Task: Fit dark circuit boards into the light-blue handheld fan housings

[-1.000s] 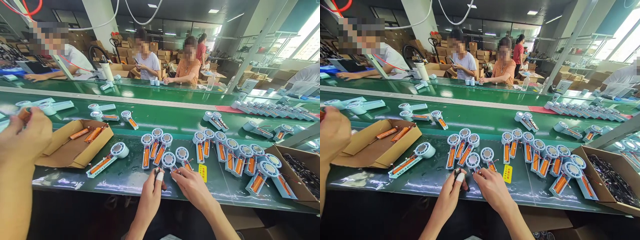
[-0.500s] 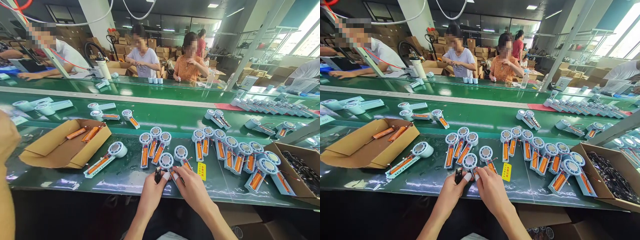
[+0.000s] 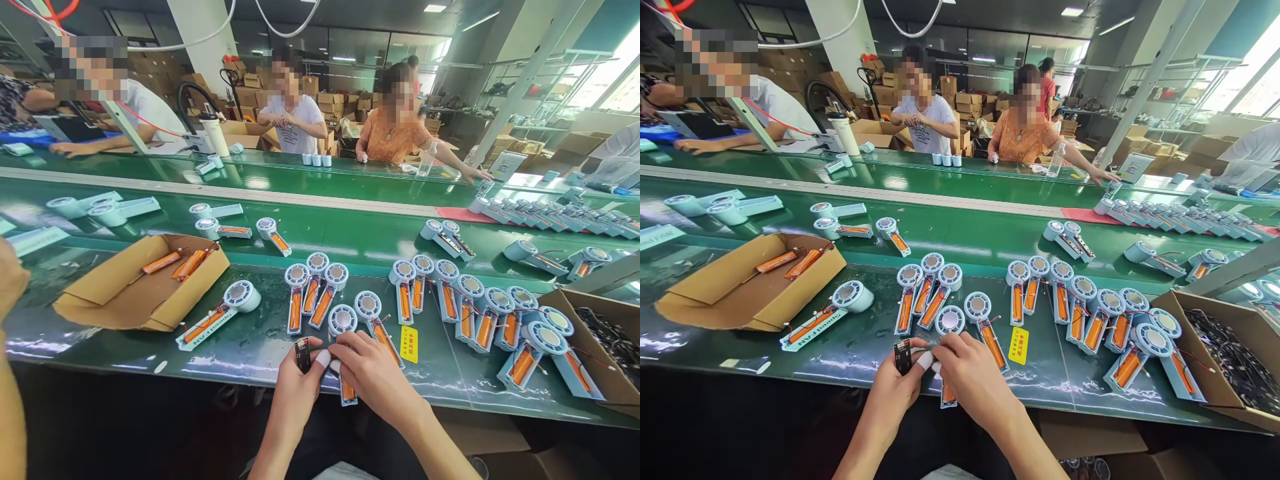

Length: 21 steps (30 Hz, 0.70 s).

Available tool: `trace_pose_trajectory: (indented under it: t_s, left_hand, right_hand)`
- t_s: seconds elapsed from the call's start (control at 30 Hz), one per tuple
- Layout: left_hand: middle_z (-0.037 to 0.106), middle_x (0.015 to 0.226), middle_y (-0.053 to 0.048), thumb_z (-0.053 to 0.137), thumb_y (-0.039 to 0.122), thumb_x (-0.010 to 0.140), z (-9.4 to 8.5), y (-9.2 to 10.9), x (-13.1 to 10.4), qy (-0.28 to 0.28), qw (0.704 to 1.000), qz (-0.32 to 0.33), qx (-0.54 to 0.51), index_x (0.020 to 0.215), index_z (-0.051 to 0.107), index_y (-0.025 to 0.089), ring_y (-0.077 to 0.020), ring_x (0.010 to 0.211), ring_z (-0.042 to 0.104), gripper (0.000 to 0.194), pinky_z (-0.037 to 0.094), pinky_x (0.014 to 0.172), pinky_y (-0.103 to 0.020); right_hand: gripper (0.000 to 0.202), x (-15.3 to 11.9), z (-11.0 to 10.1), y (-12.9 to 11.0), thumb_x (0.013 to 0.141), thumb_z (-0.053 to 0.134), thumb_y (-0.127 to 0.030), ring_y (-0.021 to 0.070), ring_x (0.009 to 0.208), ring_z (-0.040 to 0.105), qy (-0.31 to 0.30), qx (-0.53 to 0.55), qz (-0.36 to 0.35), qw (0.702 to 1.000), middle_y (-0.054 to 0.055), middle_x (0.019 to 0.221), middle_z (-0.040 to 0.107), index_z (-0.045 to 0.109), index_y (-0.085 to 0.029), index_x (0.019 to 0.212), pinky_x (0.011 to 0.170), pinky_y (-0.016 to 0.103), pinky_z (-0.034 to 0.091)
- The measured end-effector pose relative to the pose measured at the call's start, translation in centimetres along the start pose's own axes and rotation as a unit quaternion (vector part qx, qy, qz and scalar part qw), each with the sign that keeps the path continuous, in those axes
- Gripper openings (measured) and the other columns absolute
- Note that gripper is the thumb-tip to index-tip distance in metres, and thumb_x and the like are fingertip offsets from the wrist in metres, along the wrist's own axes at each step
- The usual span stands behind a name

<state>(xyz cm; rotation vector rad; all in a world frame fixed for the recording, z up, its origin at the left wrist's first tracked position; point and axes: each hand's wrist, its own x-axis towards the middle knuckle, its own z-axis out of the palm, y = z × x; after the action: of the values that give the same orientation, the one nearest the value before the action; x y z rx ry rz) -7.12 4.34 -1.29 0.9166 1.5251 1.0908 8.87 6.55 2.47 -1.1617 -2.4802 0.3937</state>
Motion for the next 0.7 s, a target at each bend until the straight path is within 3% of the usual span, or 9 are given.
trace_pose_trajectory:
  t_s: [0.07, 0.13, 0.3, 0.37, 0.5, 0.7]
  left_hand:
    - [0.075, 0.082, -0.003, 0.064, 0.047, 0.079, -0.3, 0.3, -0.4, 0.015, 0.996, 0.065, 0.064, 0.099, 0.062, 0.02, -0.0195, 0.065, 0.069, 0.033, 0.051, 0.056, -0.027]
    - [0.077, 0.092, -0.006, 0.057, 0.043, 0.084, -0.5, 0.5, -0.9, 0.025, 0.982, 0.123, 0.139, 0.101, 0.064, 0.022, -0.025, 0.085, 0.074, 0.027, 0.055, 0.07, -0.032]
    - [0.079, 0.097, -0.007, 0.045, 0.035, 0.087, -0.4, -0.2, -1.4, 0.034, 0.951, 0.189, 0.244, 0.11, 0.064, 0.026, -0.0296, 0.086, 0.075, 0.031, 0.054, 0.069, -0.037]
    - [0.078, 0.094, -0.006, 0.047, 0.037, 0.087, -0.3, -0.1, -1.3, 0.034, 0.955, 0.183, 0.233, 0.101, 0.065, 0.026, -0.029, 0.084, 0.074, 0.026, 0.053, 0.071, -0.037]
    - [0.073, 0.083, -0.004, 0.058, 0.039, 0.081, -0.2, 0.9, -0.5, 0.016, 0.986, 0.122, 0.114, 0.084, 0.064, 0.023, -0.0243, 0.08, 0.069, 0.018, 0.054, 0.074, -0.034]
    - [0.071, 0.077, -0.003, 0.062, 0.042, 0.079, -0.1, 1.4, 0.1, -0.001, 0.993, 0.098, 0.066, 0.082, 0.064, 0.021, -0.0237, 0.081, 0.069, 0.021, 0.055, 0.078, -0.035]
  right_hand:
    - [0.024, -0.3, 0.5, 0.1, 0.095, 0.057, -0.009, 0.021, 0.086, 0.062, 0.016, -0.008, -0.002, 1.0, 0.006, 0.101, 0.068, 0.065, -0.021, 0.114, 0.072, 0.03, 0.048]
    - [0.022, -0.4, 1.0, 0.3, 0.096, 0.056, -0.01, 0.0204, 0.083, 0.062, 0.032, -0.01, -0.006, 0.999, 0.005, 0.095, 0.067, 0.065, -0.02, 0.113, 0.068, 0.029, 0.047]
    - [0.018, -0.5, 1.9, 0.6, 0.097, 0.052, -0.009, 0.0201, 0.08, 0.061, 0.058, -0.017, -0.015, 0.998, 0.006, 0.092, 0.066, 0.065, -0.019, 0.104, 0.067, 0.028, 0.046]
    - [0.017, -0.5, 2.0, 0.7, 0.097, 0.051, -0.009, 0.0204, 0.08, 0.061, 0.062, -0.019, -0.017, 0.998, 0.006, 0.09, 0.065, 0.065, -0.018, 0.1, 0.067, 0.029, 0.046]
    - [0.018, -0.6, 1.9, 0.6, 0.095, 0.052, -0.009, 0.0205, 0.083, 0.063, 0.058, 0.025, 0.001, 0.998, 0.005, 0.093, 0.065, 0.064, -0.019, 0.103, 0.071, 0.029, 0.049]
    - [0.026, -0.9, 1.9, 0.7, 0.098, 0.051, -0.012, 0.0192, 0.085, 0.064, 0.063, 0.102, 0.036, 0.992, 0.005, 0.097, 0.066, 0.066, -0.024, 0.115, 0.074, 0.028, 0.051]
